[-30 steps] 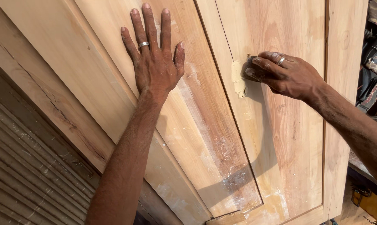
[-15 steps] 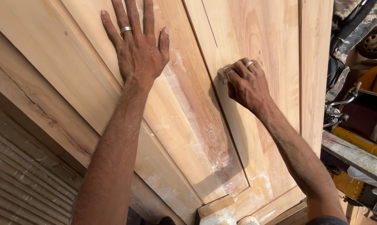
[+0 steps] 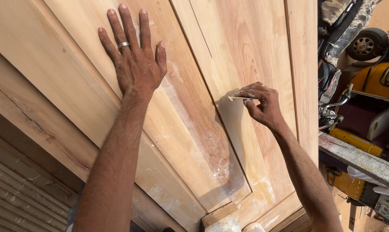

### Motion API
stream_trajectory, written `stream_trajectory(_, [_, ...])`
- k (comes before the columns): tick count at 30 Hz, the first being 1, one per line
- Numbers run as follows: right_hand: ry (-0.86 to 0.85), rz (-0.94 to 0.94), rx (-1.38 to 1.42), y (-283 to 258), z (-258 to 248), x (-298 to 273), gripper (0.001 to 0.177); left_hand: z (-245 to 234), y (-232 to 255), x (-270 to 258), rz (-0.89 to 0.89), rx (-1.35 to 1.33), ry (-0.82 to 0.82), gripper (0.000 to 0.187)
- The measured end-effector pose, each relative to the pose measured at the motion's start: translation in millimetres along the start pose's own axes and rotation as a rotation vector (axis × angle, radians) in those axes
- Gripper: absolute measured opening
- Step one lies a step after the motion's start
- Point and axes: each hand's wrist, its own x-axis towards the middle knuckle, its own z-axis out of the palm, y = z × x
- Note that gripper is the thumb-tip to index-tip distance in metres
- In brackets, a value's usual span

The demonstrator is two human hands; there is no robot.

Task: The person applies a beige filler paste to the seams and joints of a large wooden door using a small flexible putty knife. They repeatedly scoop filler from a board and smooth it into the gaps between panels and along the frame.

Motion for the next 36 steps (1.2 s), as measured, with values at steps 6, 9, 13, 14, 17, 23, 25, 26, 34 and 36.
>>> stream_trajectory(6, [0.070, -0.312, -0.534, -27.9, 28.0, 60.9, 0.024, -0.3, 0.7, -0.5, -0.007, 0.031, -0.019, 0.070])
stream_trajectory(9, [0.059, -0.317, -0.558, -28.4, 36.9, 76.9, 0.027, -2.5, 1.6, 4.1, -0.014, 0.030, -0.024, 0.069])
stream_trajectory(13, [-0.036, -0.320, -0.632, -25.7, 47.4, 49.0, 0.026, -2.3, 0.6, -6.0, -0.027, 0.011, -0.037, 0.068])
stream_trajectory(14, [-0.027, -0.317, -0.628, -24.3, 46.3, 42.8, 0.025, -4.9, 1.1, -0.1, -0.018, 0.019, -0.024, 0.068])
stream_trajectory(17, [-0.110, -0.278, -0.594, -15.8, 41.9, 20.4, 0.028, -5.6, 0.0, 1.6, -0.012, 0.023, -0.009, 0.069])
stream_trajectory(23, [-0.024, 0.377, 0.376, 6.8, 19.0, -21.2, 0.029, 2.4, -2.3, -1.1, 0.001, 0.035, -0.011, 0.070])
stream_trajectory(25, [0.131, 0.311, 0.751, 6.4, 11.5, -9.6, 0.028, 1.5, -1.8, 1.1, 0.002, 0.052, 0.003, 0.070])
stream_trajectory(26, [0.143, 0.250, 0.874, 2.7, 10.0, -0.5, 0.028, 0.7, -1.8, 1.4, 0.005, 0.062, 0.009, 0.070])
stream_trajectory(34, [0.093, -0.564, -0.457, -7.6, 8.3, 133.3, 0.044, 12.7, -7.4, 0.6, 0.026, 0.091, 0.049, 0.069])
stream_trajectory(36, [-0.026, -0.668, -0.719, 3.1, 6.6, 144.6, 0.050, 16.0, -8.4, 3.4, 0.016, 0.085, 0.036, 0.069])
